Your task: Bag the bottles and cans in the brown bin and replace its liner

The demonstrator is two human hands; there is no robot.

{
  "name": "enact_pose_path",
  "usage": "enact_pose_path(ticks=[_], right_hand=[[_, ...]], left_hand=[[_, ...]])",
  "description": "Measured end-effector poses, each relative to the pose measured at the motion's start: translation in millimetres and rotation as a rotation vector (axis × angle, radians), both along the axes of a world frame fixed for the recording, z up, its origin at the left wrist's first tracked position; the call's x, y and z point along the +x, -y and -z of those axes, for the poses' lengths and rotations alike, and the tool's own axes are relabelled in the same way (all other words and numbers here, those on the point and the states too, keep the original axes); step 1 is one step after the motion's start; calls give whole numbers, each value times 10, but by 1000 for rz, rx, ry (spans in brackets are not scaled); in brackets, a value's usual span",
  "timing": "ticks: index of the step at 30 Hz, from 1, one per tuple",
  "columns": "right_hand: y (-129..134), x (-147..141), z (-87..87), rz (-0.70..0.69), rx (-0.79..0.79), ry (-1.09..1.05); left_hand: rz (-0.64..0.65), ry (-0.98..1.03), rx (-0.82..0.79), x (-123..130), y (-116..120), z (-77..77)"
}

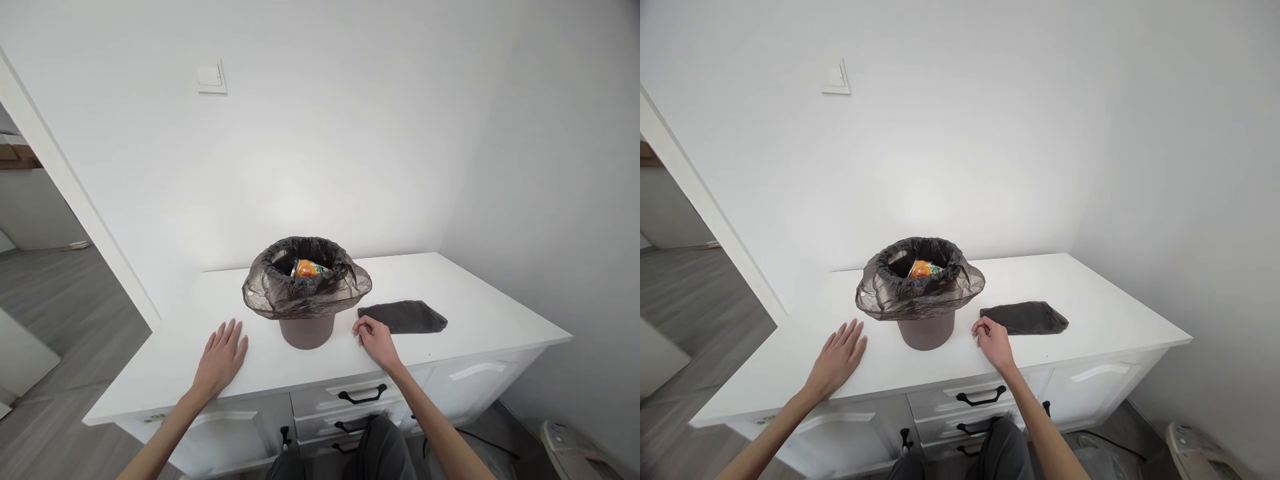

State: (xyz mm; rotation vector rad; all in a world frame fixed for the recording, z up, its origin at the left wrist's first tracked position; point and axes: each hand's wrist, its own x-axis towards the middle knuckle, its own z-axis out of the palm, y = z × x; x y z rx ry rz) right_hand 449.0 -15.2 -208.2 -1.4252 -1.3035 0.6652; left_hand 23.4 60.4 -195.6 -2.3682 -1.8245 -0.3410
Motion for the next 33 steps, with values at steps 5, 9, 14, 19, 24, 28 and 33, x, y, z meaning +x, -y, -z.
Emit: enact_pose_path(ticks=[5,9,14,19,24,28,33], right_hand=[[8,2,-38,5,-10,-7],[22,-2,-85,10,-18,-8],[32,-6,-102,14,-17,-3],[34,-1,-81,18,-11,-5],[35,0,-68,26,-5,7],[45,0,-68,31,-2,21],[57,10,-70,33,-5,41]], left_hand=[[9,-13,0,19,3,-34],[8,-13,18,29,-6,-35],[7,-13,26,38,-2,-40],[0,-23,-7,71,33,-93],[5,-20,-15,95,57,-115],[1,-8,-19,106,70,-114],[10,0,-22,111,81,-107]])
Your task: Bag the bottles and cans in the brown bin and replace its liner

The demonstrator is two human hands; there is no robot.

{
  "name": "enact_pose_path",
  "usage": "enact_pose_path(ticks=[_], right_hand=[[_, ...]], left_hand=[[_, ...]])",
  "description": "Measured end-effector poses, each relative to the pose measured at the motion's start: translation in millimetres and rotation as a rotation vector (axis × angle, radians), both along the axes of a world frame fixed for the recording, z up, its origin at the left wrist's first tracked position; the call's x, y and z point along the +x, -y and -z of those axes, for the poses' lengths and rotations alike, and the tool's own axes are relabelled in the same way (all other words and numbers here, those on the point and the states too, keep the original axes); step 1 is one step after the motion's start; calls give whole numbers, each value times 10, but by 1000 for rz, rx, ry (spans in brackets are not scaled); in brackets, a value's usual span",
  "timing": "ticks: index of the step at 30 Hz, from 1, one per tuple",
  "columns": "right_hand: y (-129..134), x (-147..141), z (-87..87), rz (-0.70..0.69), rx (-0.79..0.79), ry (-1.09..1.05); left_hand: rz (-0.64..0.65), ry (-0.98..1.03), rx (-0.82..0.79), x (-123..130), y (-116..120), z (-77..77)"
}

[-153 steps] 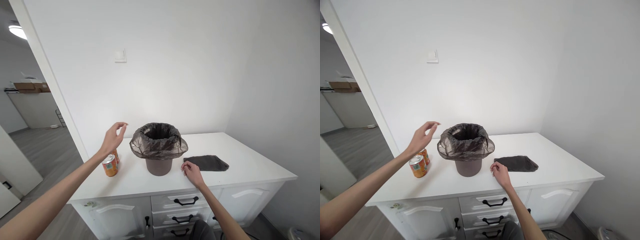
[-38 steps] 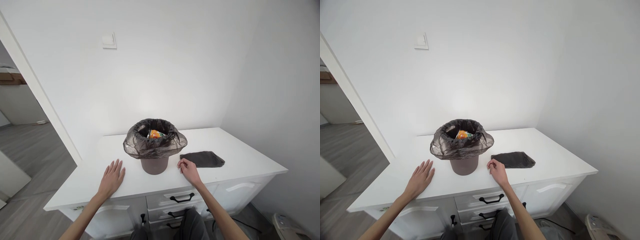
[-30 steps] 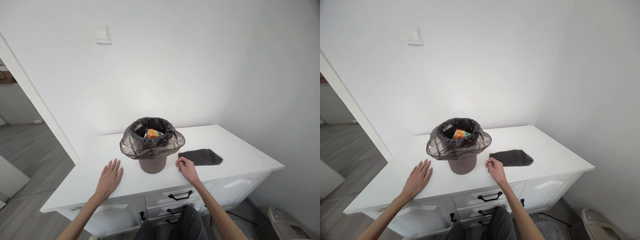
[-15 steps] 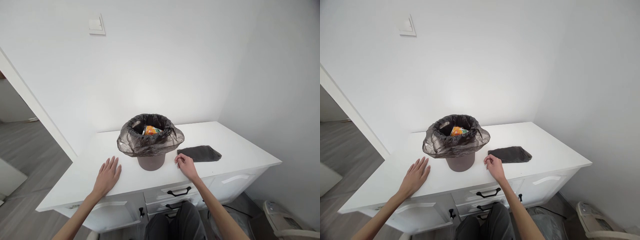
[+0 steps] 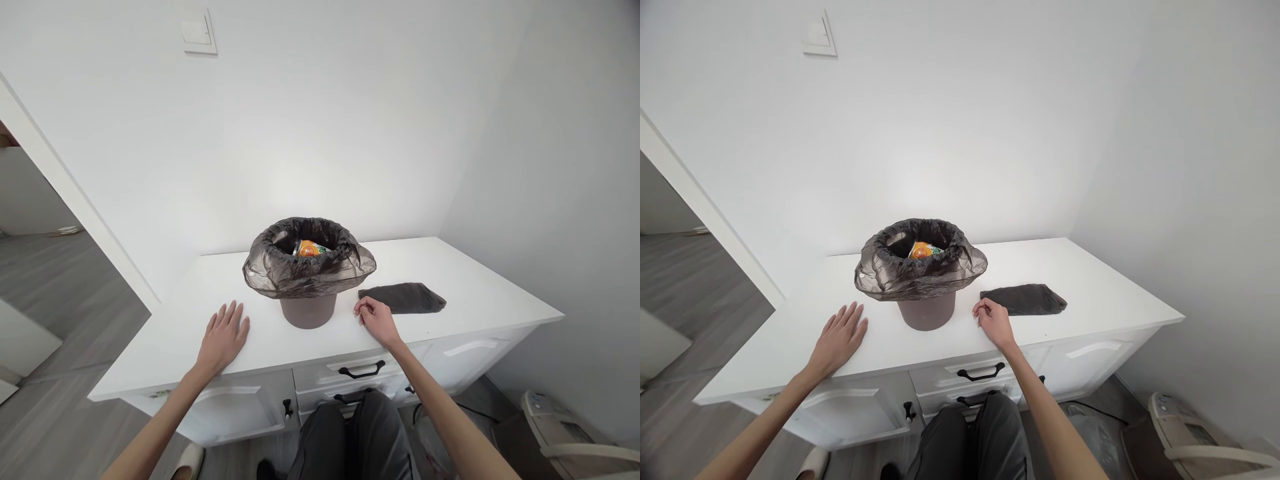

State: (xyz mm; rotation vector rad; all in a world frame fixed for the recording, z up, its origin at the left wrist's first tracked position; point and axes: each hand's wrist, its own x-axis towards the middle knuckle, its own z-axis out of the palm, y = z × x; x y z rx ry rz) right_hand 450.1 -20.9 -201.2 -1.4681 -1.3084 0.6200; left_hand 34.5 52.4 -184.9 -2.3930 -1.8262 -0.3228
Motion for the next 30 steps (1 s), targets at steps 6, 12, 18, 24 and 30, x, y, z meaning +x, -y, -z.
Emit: enact_pose_path(ticks=[6,12,18,24,30], right_hand=[[0,21,25,1,-4,9],[0,34,34,5,-8,23],[-6,49,59,3,-7,21],[-19,58,82,0,-8,10],[-18,45,77,-2,-7,7]], left_hand=[[10,17,28,8,-27,37],[8,7,25,33,-28,33],[12,27,32,17,-35,55],[4,23,28,9,-58,90],[-3,18,26,13,-46,89]])
